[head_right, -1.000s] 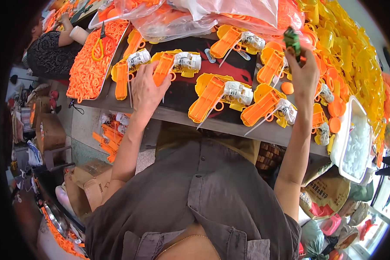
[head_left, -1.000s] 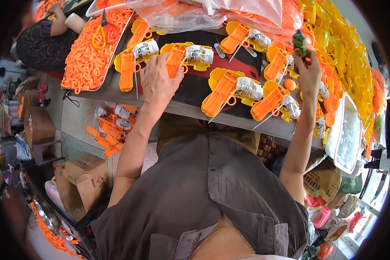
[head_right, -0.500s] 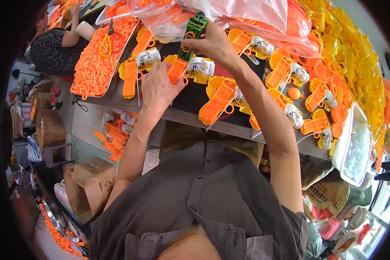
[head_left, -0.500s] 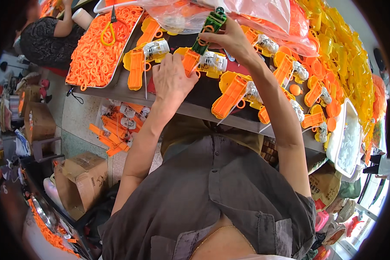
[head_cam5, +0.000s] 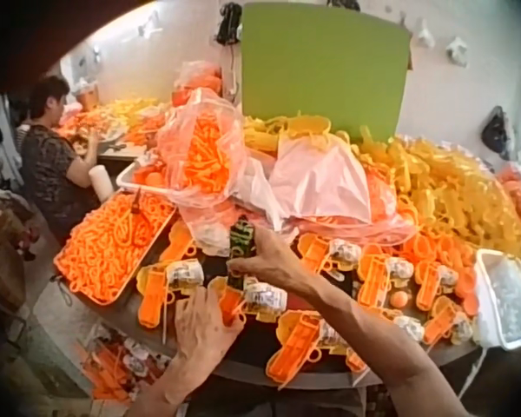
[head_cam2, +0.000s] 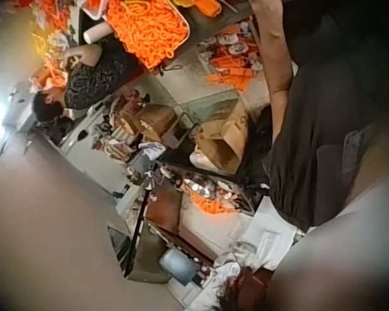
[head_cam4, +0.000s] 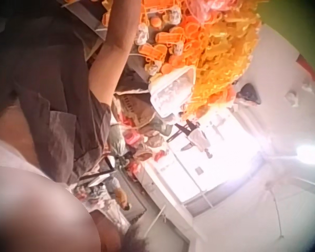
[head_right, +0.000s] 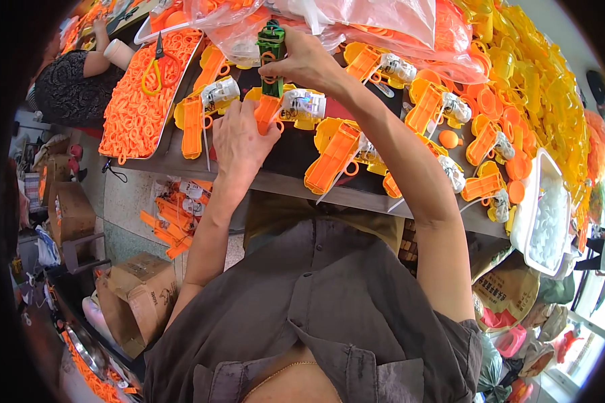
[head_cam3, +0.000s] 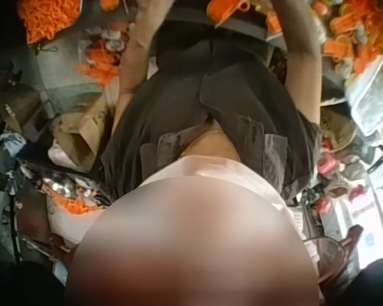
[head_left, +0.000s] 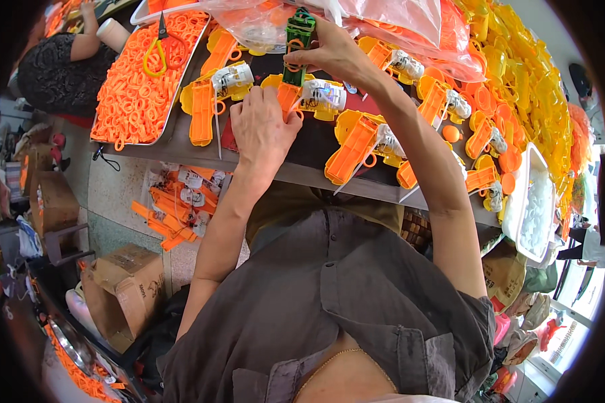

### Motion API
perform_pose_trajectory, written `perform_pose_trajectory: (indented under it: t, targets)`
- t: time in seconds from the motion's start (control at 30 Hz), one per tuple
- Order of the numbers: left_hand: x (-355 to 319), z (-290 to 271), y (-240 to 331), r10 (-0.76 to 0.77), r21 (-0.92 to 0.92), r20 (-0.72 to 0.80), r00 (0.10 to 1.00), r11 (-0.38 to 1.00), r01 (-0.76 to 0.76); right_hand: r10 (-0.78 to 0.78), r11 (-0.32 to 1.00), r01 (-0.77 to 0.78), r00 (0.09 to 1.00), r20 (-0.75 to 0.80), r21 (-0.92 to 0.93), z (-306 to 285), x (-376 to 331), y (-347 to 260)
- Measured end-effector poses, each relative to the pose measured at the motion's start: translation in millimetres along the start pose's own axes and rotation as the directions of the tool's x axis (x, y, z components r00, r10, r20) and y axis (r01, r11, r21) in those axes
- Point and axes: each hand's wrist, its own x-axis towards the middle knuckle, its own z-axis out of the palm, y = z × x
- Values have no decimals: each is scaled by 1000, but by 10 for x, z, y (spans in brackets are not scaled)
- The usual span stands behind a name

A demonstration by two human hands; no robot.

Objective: Manually assembling plastic toy components into finished toy guns on a factory workbench.

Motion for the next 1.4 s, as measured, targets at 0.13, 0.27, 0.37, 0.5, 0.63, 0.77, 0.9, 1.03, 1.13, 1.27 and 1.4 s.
perform_pose_trajectory:
  t: [0.13, 0.27, 0.37, 0.5, 0.63, 0.77, 0.9, 1.03, 1.13, 1.27, 1.4]
  targets:
    - [-1, 7, 20, -28, -6, -20, 999, 1000, 28, -106, 994, 108, 992, -63, 34, 58, 37, -47]
    - [34, 57, 54, 44, -161, -93, 995, 985, -59, -21, 996, 14, 997, -79, -84, -226, -72, -17]
    - [-20, -76, -296, -128, -77, -317, 940, 991, 109, -61, 996, 72, 983, -172, 58, -351, -257, -100]
    - [-254, -151, -742, -257, 133, -203, 945, 949, 287, 53, 983, -32, 992, -119, 180, -427, -267, -256]
    - [-391, -172, -917, -121, -52, -140, 983, 992, 114, -22, 937, 56, 995, -100, 344, -104, -87, -327]
    - [-450, -345, -940, -56, -174, -87, 995, 984, 40, -96, 910, 115, 993, -69, 399, 292, 179, -428]
    - [-338, -413, -883, -187, 25, -98, 977, 981, 191, -99, 887, 69, 994, 42, 456, 655, 460, -435]
    - [-236, -423, -873, -276, 58, 42, 960, 960, 274, -123, 953, 92, 988, 90, 287, 837, 610, -393]
    - [-200, -401, -912, -284, 65, 58, 957, 958, 280, -54, 988, 30, 986, 157, 150, 896, 681, -375]
    - [-225, -395, -940, -248, 95, 30, 968, 965, 245, -82, 996, 74, 986, 142, 59, 952, 679, -383]
    - [-196, -379, -916, -215, 108, 7, 977, 971, 213, -144, 989, 146, 982, 119, -7, 989, 772, -290]
